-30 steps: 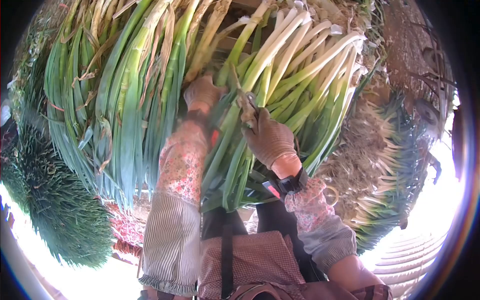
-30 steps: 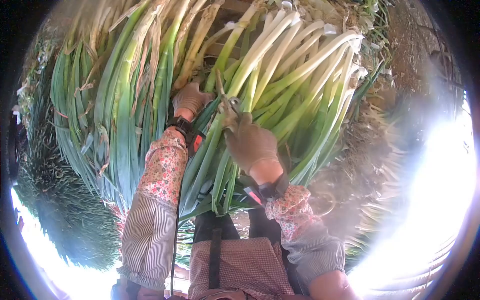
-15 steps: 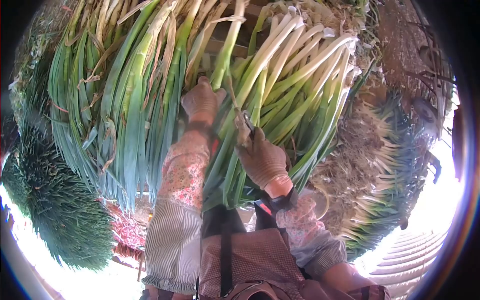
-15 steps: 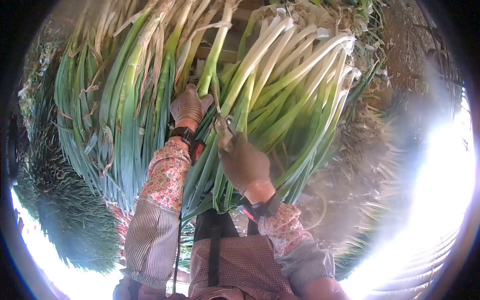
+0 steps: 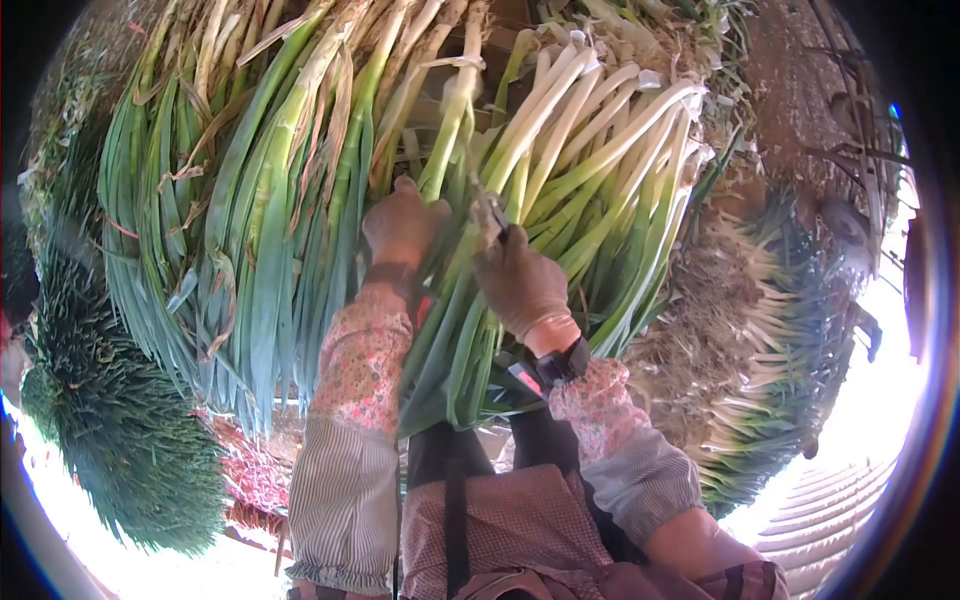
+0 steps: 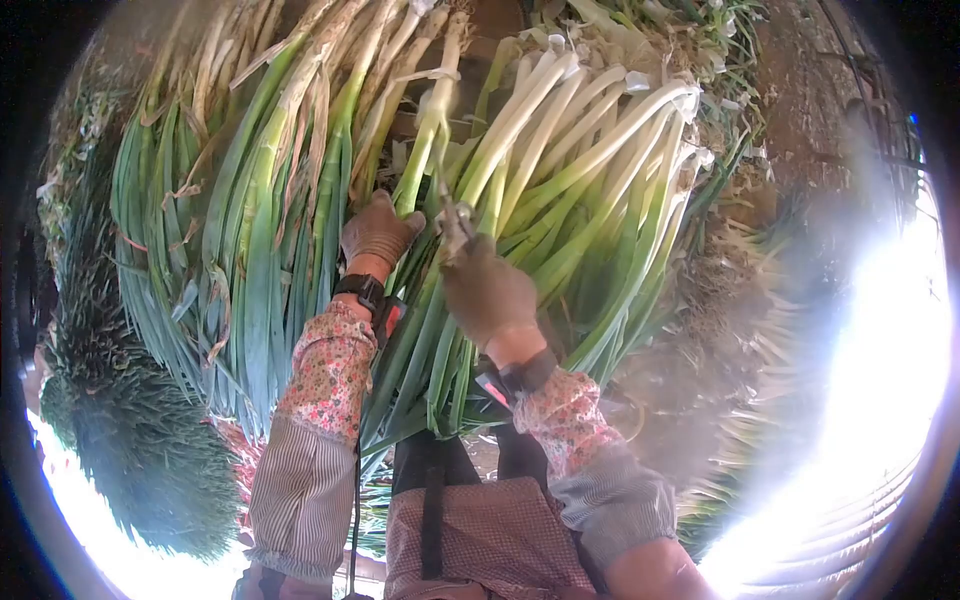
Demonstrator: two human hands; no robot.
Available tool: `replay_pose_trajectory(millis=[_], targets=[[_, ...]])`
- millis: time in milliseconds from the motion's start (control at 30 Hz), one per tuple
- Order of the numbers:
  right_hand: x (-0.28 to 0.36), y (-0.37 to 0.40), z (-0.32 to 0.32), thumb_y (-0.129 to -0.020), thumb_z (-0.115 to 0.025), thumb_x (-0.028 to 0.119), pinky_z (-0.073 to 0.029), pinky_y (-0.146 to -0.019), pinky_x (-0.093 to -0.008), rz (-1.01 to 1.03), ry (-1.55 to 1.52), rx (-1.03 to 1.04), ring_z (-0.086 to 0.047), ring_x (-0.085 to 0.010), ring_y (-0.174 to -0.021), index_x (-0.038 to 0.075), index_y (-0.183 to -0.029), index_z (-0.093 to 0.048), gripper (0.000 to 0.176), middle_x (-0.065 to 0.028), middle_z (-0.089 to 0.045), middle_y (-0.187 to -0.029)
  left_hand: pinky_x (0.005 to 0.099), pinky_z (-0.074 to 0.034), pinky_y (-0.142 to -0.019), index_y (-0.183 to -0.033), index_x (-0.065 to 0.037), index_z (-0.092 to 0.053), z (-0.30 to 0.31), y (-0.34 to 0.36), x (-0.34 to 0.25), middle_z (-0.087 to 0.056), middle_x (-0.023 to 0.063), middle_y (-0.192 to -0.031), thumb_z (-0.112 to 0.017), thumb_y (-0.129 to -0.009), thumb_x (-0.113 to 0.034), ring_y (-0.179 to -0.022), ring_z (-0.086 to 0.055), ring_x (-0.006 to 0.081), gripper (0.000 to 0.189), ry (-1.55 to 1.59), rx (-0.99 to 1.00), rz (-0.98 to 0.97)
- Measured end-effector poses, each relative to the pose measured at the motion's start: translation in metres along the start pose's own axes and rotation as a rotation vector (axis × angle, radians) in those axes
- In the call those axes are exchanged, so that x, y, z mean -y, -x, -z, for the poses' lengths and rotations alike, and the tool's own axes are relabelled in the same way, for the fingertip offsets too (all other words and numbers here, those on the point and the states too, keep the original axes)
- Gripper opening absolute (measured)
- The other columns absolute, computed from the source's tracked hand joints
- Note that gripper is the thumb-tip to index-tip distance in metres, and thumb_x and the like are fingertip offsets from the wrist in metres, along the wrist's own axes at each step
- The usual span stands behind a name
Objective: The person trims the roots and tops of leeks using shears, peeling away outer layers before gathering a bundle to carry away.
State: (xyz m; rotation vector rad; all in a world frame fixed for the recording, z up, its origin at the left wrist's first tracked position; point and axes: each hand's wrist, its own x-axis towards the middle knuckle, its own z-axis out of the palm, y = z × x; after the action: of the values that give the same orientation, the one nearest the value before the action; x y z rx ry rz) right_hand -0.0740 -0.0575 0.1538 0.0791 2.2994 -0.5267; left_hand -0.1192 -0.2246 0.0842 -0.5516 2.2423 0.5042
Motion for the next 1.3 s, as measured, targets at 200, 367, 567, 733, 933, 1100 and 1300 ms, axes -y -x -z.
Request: replay_pose_trajectory(millis=[200, 367, 567, 733, 933, 1100, 1300], targets=[[0.024, -0.017, 0.040, -0.092, -0.054, 0.045, -0.052, -0.079, -0.0534, 0.001, 0.083, 0.037, -0.067, -0.0457, -0.090, 0.003, -0.119, -0.053, 0.050, -0.0261, -0.070, -0.094, 0.0462, -0.052, -0.092, -0.126, -0.003, -0.053, 0.001, -0.004, 0.007, -0.069, 0.0244, -0.112, -0.062, -0.080, -0.049, -0.105, -0.068, 0.0387, 0.066, 0.012, 0.067, 0.046], [0.010, -0.083, 0.049, -0.092, -0.054, 0.049, -0.052, -0.084, -0.0512, -0.031, 0.138, -0.062, -0.067, -0.0438, -0.094, 0.004, -0.120, -0.055, 0.054, -0.0251, -0.070, -0.097, 0.0461, -0.051, -0.094, -0.128, -0.005, -0.054, 0.003, -0.005, 0.013, -0.068, 0.0239, -0.116, -0.063, -0.077, -0.052, -0.109, -0.066, 0.0385, 0.070, 0.038, 0.103, 0.045], [0.014, -0.136, 0.080, -0.089, -0.056, 0.052, -0.051, -0.086, -0.0496, -0.035, 0.142, -0.103, -0.067, -0.0422, -0.097, 0.002, -0.116, -0.065, 0.058, -0.0259, -0.070, -0.101, 0.0471, -0.050, -0.094, -0.120, -0.003, -0.060, 0.001, -0.004, 0.021, -0.068, 0.0266, -0.112, -0.062, -0.075, -0.050, -0.107, -0.066, 0.0417, 0.065, 0.141, 0.117, 0.020], [0.010, -0.109, 0.081, -0.092, -0.054, 0.049, -0.051, -0.085, -0.0496, -0.064, 0.118, -0.089, -0.067, -0.0436, -0.096, 0.003, -0.123, -0.058, 0.056, -0.0256, -0.069, -0.101, 0.0477, -0.049, -0.096, -0.121, -0.001, -0.060, -0.012, -0.011, 0.038, -0.067, 0.0292, -0.111, -0.062, -0.077, -0.048, -0.108, -0.064, 0.0436, 0.064, 0.208, 0.189, 0.013], [0.006, -0.087, 0.078, -0.093, -0.050, 0.047, -0.051, -0.089, -0.0483, -0.021, 0.155, -0.037, -0.067, -0.0413, -0.101, 0.002, -0.124, -0.055, 0.055, -0.0229, -0.071, -0.105, 0.0461, -0.050, -0.095, -0.128, 0.000, -0.057, -0.027, -0.004, 0.050, -0.068, 0.0288, -0.110, -0.063, -0.077, -0.048, -0.108, -0.065, 0.0430, 0.070, 0.331, 0.216, -0.110], [-0.011, -0.113, 0.079, -0.092, -0.054, 0.048, -0.051, -0.084, -0.0507, -0.083, 0.145, -0.157, -0.067, -0.0435, -0.095, 0.004, -0.123, -0.055, 0.054, -0.0238, -0.070, -0.099, 0.0476, -0.050, -0.094, -0.132, -0.002, -0.053, -0.024, 0.013, 0.034, -0.068, 0.0278, -0.109, -0.060, -0.077, -0.047, -0.105, -0.066, 0.0427, 0.071, 0.238, 0.206, -0.089], [-0.015, -0.108, 0.090, -0.090, -0.059, 0.048, -0.052, -0.084, -0.0513, -0.067, 0.183, -0.083, -0.066, -0.0430, -0.098, 0.005, -0.123, -0.058, 0.054, -0.0240, -0.069, -0.104, 0.0481, -0.052, -0.091, -0.128, -0.002, -0.054, -0.019, 0.033, 0.016, -0.069, 0.0267, -0.106, -0.057, -0.078, -0.042, -0.100, -0.068, 0.0408, 0.064, 0.129, 0.184, -0.065]])
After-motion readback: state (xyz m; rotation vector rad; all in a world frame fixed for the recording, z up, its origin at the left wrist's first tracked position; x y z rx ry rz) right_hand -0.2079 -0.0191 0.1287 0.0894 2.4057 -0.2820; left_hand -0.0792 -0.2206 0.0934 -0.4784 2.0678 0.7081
